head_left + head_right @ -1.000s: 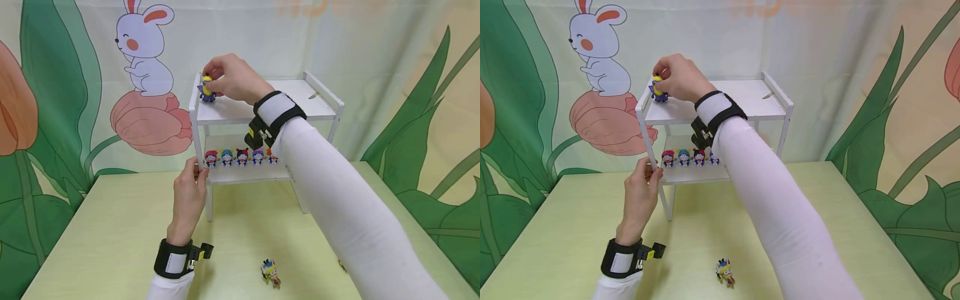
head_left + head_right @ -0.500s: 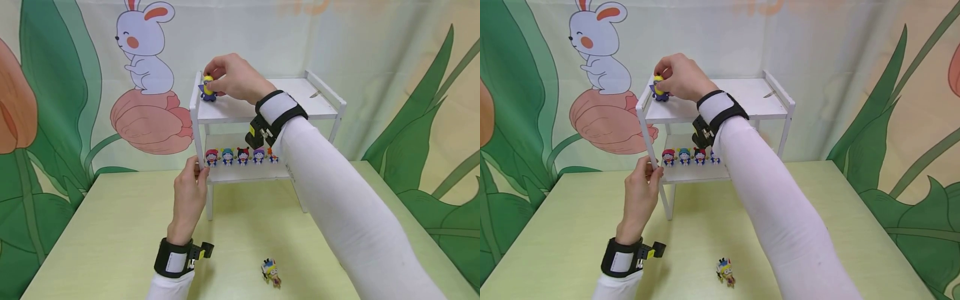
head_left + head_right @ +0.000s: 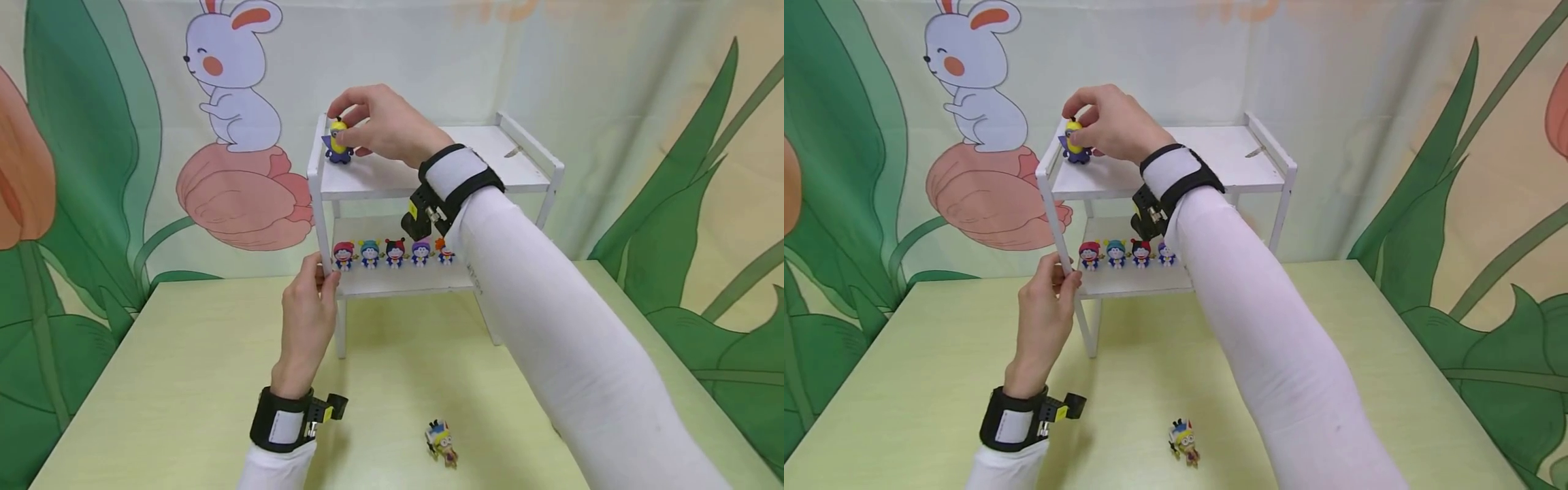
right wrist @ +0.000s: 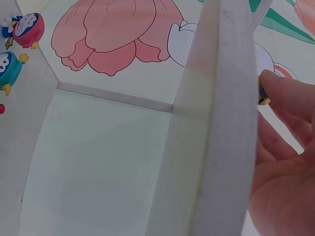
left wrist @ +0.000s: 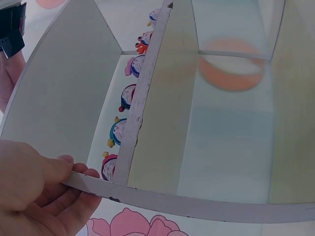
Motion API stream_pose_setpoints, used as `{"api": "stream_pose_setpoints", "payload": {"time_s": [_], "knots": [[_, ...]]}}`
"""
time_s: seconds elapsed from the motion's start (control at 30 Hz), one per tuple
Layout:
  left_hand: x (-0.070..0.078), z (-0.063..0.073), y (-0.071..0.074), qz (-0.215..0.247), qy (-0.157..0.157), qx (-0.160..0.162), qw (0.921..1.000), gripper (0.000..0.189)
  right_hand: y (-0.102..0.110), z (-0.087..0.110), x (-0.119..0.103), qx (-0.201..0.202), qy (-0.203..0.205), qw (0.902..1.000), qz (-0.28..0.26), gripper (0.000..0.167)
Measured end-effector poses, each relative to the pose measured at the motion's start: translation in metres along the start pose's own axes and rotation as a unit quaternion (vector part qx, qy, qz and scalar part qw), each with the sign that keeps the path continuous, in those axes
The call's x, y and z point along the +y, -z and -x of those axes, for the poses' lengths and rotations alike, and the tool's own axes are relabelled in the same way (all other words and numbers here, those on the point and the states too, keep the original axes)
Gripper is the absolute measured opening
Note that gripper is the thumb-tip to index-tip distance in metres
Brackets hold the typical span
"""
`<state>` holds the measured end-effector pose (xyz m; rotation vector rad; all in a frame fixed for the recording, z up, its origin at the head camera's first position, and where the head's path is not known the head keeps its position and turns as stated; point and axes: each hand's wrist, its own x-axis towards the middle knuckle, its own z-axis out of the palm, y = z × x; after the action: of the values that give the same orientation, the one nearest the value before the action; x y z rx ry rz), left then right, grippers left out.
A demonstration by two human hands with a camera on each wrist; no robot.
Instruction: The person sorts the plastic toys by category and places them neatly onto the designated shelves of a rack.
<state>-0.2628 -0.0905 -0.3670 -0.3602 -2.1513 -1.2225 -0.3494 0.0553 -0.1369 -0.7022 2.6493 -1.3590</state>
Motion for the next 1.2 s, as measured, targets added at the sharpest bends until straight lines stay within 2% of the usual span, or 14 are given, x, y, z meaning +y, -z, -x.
{"api": "stream_pose_setpoints", "payload": {"time_s": [0.3, 0.47, 0.7, 0.77, 0.97, 1.2], "knots": [[0.000, -0.001, 0.001, 0.002, -0.005, 0.002, 1.0000, 0.032, 0.007, 0.000, -0.001, -0.012, 0.009, 0.9997, 0.017, 0.044], [-0.001, -0.002, 0.000, -0.002, -0.002, 0.000, 1.0000, 0.033, 0.011, 0.003, -0.002, -0.009, 0.006, 0.9974, 0.071, 0.052], [-0.004, -0.002, -0.001, -0.001, -0.004, 0.006, 1.0000, 0.031, 0.016, 0.010, -0.008, -0.008, 0.013, 0.9886, 0.150, 0.064], [-0.005, -0.001, -0.001, -0.002, -0.005, 0.006, 1.0000, 0.031, 0.016, 0.013, -0.009, -0.010, 0.015, 0.9834, 0.180, 0.066], [-0.009, 0.000, 0.004, -0.010, -0.006, 0.013, 0.9998, 0.029, 0.017, 0.020, -0.015, -0.013, 0.052, 0.9543, 0.294, 0.065], [-0.009, -0.001, 0.007, -0.005, -0.008, 0.011, 0.9999, 0.029, 0.029, 0.037, -0.024, 0.010, 0.094, 0.9288, 0.358, 0.061]]}}
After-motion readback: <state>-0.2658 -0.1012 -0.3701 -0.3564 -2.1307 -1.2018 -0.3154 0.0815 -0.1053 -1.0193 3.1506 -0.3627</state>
